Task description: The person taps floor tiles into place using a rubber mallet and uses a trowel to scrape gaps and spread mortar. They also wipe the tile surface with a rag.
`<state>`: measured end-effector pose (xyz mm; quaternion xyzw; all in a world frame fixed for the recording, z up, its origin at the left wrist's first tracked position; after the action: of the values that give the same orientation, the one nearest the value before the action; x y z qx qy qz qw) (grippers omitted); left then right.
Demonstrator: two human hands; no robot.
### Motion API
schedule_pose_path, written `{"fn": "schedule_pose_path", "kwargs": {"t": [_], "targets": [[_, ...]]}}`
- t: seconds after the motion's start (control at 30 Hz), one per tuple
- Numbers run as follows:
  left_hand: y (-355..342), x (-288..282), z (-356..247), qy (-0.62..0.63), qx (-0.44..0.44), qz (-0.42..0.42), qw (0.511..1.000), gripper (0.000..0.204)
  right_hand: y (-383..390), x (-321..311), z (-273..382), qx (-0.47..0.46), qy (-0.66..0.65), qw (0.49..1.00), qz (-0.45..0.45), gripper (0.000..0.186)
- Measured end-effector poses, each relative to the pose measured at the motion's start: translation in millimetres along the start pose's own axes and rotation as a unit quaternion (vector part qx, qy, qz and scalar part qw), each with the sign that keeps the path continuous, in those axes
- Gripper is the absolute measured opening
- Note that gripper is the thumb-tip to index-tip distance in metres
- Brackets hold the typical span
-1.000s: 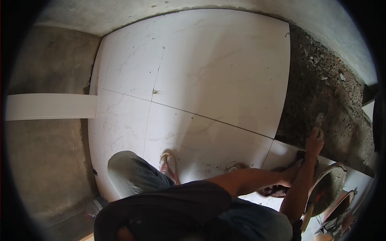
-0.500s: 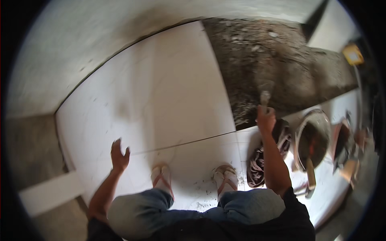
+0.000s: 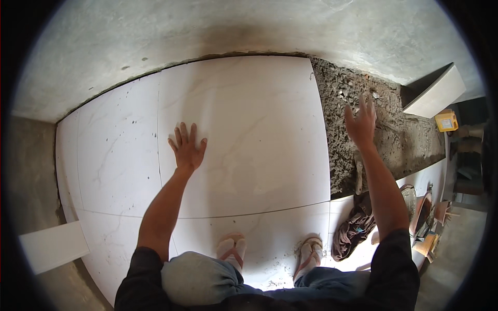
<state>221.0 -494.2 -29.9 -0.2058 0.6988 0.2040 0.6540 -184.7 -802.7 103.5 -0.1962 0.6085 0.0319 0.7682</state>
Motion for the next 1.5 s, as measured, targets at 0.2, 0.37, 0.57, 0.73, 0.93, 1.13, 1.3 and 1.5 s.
{"fn": "schedule_pose_path", "kwargs": {"t": [0.2,0.37,0.57,0.73,0.93,1.13,1.3,1.5], "targets": [[-11.1,14.5,-20.7,-0.032,0.018,0.004,0.999,0.068,28.5,168.2,141.9,0.015,0.224,0.971,-0.084,0.076],[-12.6,28.8,-6.9,-0.074,0.036,-0.079,0.993,0.065,234.8,129.2,263.6,-0.117,-0.237,0.93,0.254,0.074],[27.7,49.9,-33.5,-0.291,0.014,0.056,0.955,0.063,309.8,18.2,202.4,-0.246,-0.33,0.675,0.613,0.05],[161.2,51.7,-106.2,0.145,0.389,0.038,0.909,0.069,335.2,-41.8,-46.0,-0.197,-0.086,0.763,0.61,0.047],[250.4,-34.6,-223.8,0.41,0.326,0.483,0.702,0.068,528.0,-154.5,-377.0,0.45,0.12,0.761,0.452,0.048],[191.9,-26.2,-173.6,0.285,0.158,0.486,0.811,0.065,576.4,-116.6,-444.9,0.732,0.166,0.65,0.121,0.072],[211.0,-73.7,-3.4,0.164,-0.057,0.543,0.822,0.062,561.5,-131.0,-449.3,0.694,0.248,0.645,0.202,0.056],[299.8,-159.5,109.6,0.128,-0.176,0.731,0.647,0.059,569.2,-199.1,-487.9,0.603,0.371,0.692,0.146,0.049]]}}
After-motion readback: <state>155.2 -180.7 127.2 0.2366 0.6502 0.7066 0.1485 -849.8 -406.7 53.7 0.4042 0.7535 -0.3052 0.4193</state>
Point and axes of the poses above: each hand's wrist, its own y-axis away from the middle knuckle, its own x-axis out of the palm, z = x × y, the point moved 3 cm from there along -y, towards the middle knuckle, and after that the axes turned 2 degrees about -y, right-handed, at the moved point
